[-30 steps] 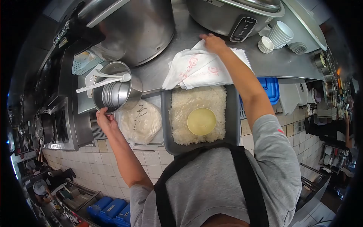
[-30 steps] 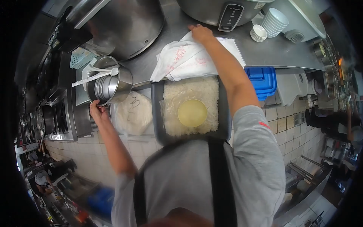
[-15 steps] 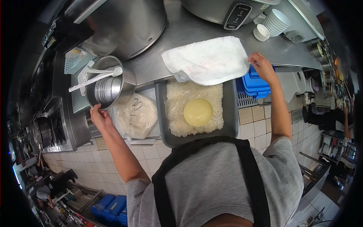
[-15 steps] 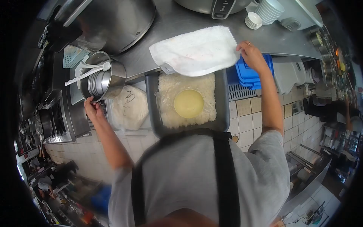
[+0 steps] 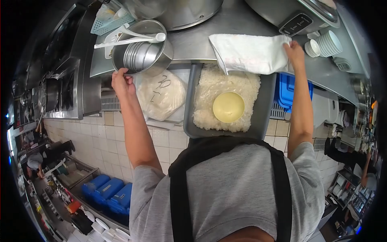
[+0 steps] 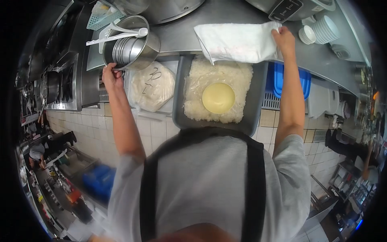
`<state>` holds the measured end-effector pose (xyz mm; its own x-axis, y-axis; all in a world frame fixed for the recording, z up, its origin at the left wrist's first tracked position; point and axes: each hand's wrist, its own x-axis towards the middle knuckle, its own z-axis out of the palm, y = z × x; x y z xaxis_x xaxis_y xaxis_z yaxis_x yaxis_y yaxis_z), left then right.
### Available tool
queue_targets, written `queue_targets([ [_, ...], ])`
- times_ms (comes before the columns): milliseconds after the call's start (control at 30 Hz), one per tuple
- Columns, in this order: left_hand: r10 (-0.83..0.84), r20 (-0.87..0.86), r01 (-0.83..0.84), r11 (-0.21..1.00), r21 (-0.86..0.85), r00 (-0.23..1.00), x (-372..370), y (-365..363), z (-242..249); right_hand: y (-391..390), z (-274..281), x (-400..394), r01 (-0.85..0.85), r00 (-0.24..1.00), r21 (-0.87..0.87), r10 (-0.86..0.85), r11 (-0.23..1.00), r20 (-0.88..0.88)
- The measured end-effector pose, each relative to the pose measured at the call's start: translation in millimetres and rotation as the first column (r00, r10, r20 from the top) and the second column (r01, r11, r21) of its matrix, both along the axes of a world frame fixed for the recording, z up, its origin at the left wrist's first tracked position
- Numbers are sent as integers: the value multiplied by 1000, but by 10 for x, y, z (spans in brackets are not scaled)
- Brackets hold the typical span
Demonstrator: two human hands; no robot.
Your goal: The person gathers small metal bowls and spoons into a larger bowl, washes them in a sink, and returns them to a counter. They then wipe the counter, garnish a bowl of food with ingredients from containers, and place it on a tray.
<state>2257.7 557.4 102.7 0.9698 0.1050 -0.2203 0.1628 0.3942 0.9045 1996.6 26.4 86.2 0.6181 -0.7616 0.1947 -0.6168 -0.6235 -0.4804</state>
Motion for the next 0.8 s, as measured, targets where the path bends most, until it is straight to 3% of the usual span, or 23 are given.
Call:
queue_targets([
  [133,-2,-20,2,1000,3,1000,-3,-21,9,179,833,343,10,999,-83,-8,996,31],
  [200,-11,-5,11,1000,-8,1000,-19,-26,13,419,995,519,-119,989,-163,131,979,63],
  [267,-11,5,11,1000,-5,1000,-26,-28,18,867,1061,629,-353,935,-153,352,923,-33],
  [333,-20,7,20,1000,-11,1000,-16,-20,9,1239,1151,677,-544,782,84,540,835,-310],
  [400,-3,-7,3,1000,4,1000,-19,-17,4,1439,862,667,-525,790,22,497,851,-358],
  [500,18,-46,-15,998,55,999,-47,-42,71,1625,208,650,-397,807,100,398,913,-437],
  [567,43,-79,-37,997,74,996,-48,-62,71,1872,-30,654,-419,745,-81,292,904,-600],
  [667,22,-81,-16,996,83,996,-256,-174,177,1757,-182,860,-403,806,-87,308,911,-505],
  [800,-42,-71,45,998,44,997,-521,-297,172,1453,-174,1155,-261,860,-99,185,960,-475],
])
